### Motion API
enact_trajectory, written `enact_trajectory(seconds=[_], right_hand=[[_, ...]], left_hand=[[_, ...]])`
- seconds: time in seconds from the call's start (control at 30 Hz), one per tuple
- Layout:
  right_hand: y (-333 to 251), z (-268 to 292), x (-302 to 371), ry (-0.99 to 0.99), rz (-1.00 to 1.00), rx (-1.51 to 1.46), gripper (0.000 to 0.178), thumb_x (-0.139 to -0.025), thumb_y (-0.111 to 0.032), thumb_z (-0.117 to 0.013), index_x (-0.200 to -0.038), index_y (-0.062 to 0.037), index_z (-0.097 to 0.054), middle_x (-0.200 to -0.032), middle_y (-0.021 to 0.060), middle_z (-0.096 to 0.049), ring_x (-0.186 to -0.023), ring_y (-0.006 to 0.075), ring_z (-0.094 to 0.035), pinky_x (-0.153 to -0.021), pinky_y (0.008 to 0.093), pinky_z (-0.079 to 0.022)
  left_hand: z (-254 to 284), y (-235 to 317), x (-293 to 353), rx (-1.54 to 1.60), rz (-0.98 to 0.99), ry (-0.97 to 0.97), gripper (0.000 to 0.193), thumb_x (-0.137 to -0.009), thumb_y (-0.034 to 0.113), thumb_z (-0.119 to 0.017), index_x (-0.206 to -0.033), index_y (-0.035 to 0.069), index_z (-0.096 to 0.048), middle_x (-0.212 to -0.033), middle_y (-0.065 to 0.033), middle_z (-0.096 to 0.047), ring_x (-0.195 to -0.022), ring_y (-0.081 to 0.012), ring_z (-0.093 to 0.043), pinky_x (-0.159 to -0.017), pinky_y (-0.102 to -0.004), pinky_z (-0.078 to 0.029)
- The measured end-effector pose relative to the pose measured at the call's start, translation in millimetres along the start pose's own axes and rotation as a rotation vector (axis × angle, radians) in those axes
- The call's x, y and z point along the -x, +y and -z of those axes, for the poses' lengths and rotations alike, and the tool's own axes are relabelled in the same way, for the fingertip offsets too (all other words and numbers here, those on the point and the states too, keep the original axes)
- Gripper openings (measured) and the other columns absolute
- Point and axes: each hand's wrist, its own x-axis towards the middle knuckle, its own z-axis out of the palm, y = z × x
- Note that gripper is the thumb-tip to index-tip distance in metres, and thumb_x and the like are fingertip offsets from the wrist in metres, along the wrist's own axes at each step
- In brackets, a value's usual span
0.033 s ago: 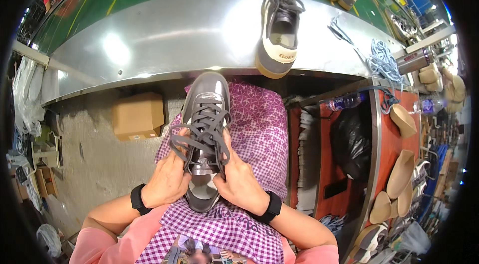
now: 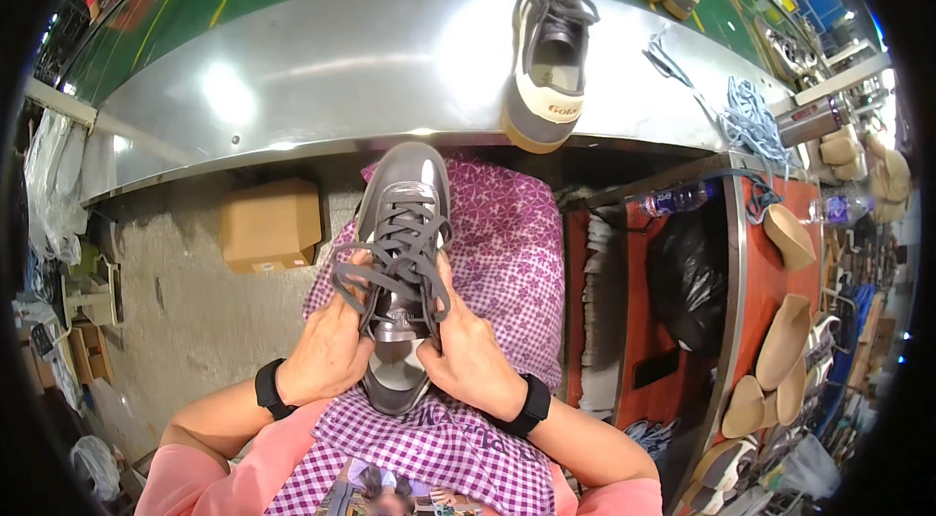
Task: Insert and arrange laces in athletic shoes on a manufacturing assembly line.
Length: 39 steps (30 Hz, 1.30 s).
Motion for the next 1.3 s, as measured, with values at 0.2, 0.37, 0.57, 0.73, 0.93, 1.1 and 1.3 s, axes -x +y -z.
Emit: enact_trajectory(seconds=[0.2, 0.37, 0.57, 0.73, 0.93, 1.1, 1.3], right_hand=[[5.7, 28.7, -4.6, -0.094, -0.158, -0.249, 0.087, -0.077, -0.01, -0.071, -0.148, -0.0008, -0.02, -0.137, 0.0308, -0.043, -0.115, 0.0442, -0.055, -0.096, 0.0418, -0.047], [-12.1, 58.8, -51.0, 0.055, 0.095, 0.124, 0.054, -0.083, -0.015, -0.07, -0.128, 0.0044, -0.047, -0.13, 0.0278, -0.047, -0.118, 0.0393, -0.051, -0.1, 0.0416, -0.042], [-26.3, 33.1, -27.7, 0.046, 0.384, 0.313, 0.035, -0.077, -0.016, -0.074, -0.098, 0.008, -0.06, -0.111, 0.0196, -0.056, -0.113, 0.0391, -0.051, -0.099, 0.0443, -0.045], [-34.8, 30.4, -15.6, 0.107, 0.42, 0.347, 0.034, -0.071, -0.014, -0.076, -0.101, -0.0017, -0.065, -0.103, 0.0122, -0.061, -0.107, 0.0319, -0.054, -0.092, 0.0404, -0.047], [-31.7, 53.4, -42.1, 0.18, 0.052, 0.075, 0.025, -0.081, -0.013, -0.071, -0.1, -0.0001, -0.064, -0.092, 0.0131, -0.063, -0.083, 0.0261, -0.065, -0.07, 0.0353, -0.053], [-17.7, 55.6, -79.4, 0.07, 0.219, 0.385, 0.018, -0.084, -0.016, -0.068, -0.096, -0.0028, -0.065, -0.081, 0.0124, -0.059, -0.069, 0.0304, -0.061, -0.06, 0.0379, -0.05], [-5.9, 51.2, -94.2, -0.083, 0.17, 0.465, 0.015, -0.082, -0.017, -0.069, -0.084, -0.0036, -0.062, -0.082, 0.0126, -0.057, -0.072, 0.0324, -0.06, -0.064, 0.0408, -0.05]], left_hand=[[27.0, -9.3, -10.8, 0.093, 0.056, 0.055, 0.071, -0.071, 0.019, -0.076, -0.13, -0.004, -0.043, -0.128, -0.0261, -0.05, -0.099, -0.0425, -0.06, -0.085, -0.0476, -0.05], [44.8, -16.7, -49.8, 0.383, 0.142, 0.302, 0.04, -0.081, 0.021, -0.071, -0.114, 0.001, -0.058, -0.099, -0.0134, -0.061, -0.092, -0.0256, -0.06, -0.086, -0.0323, -0.046], [48.7, -10.6, -107.3, -0.157, -0.098, 0.202, 0.014, -0.08, 0.014, -0.071, -0.087, 0.003, -0.065, -0.084, -0.0117, -0.062, -0.076, -0.0264, -0.062, -0.066, -0.0356, -0.051], [43.5, 7.6, -112.8, -0.538, -0.149, -0.028, 0.012, -0.082, 0.013, -0.064, -0.077, 0.003, -0.059, -0.074, -0.0117, -0.055, -0.074, -0.0281, -0.061, -0.064, -0.0392, -0.052], [61.1, -32.4, -135.8, 0.075, 0.078, -0.317, 0.021, -0.091, 0.023, -0.061, -0.094, 0.002, -0.063, -0.078, -0.0111, -0.064, -0.072, -0.0263, -0.063, -0.063, -0.0348, -0.047], [68.1, -29.6, -123.9, 0.357, 0.241, -0.341, 0.025, -0.091, 0.024, -0.062, -0.092, 0.0, -0.064, -0.075, -0.0078, -0.065, -0.069, -0.0142, -0.059, -0.065, -0.03, -0.047], [63.7, -57.1, -135.2, 0.639, 0.374, -0.503, 0.019, -0.087, 0.014, -0.07, -0.097, -0.002, -0.066, -0.087, -0.0016, -0.068, -0.079, -0.0058, -0.06, -0.07, -0.0235, -0.049]])
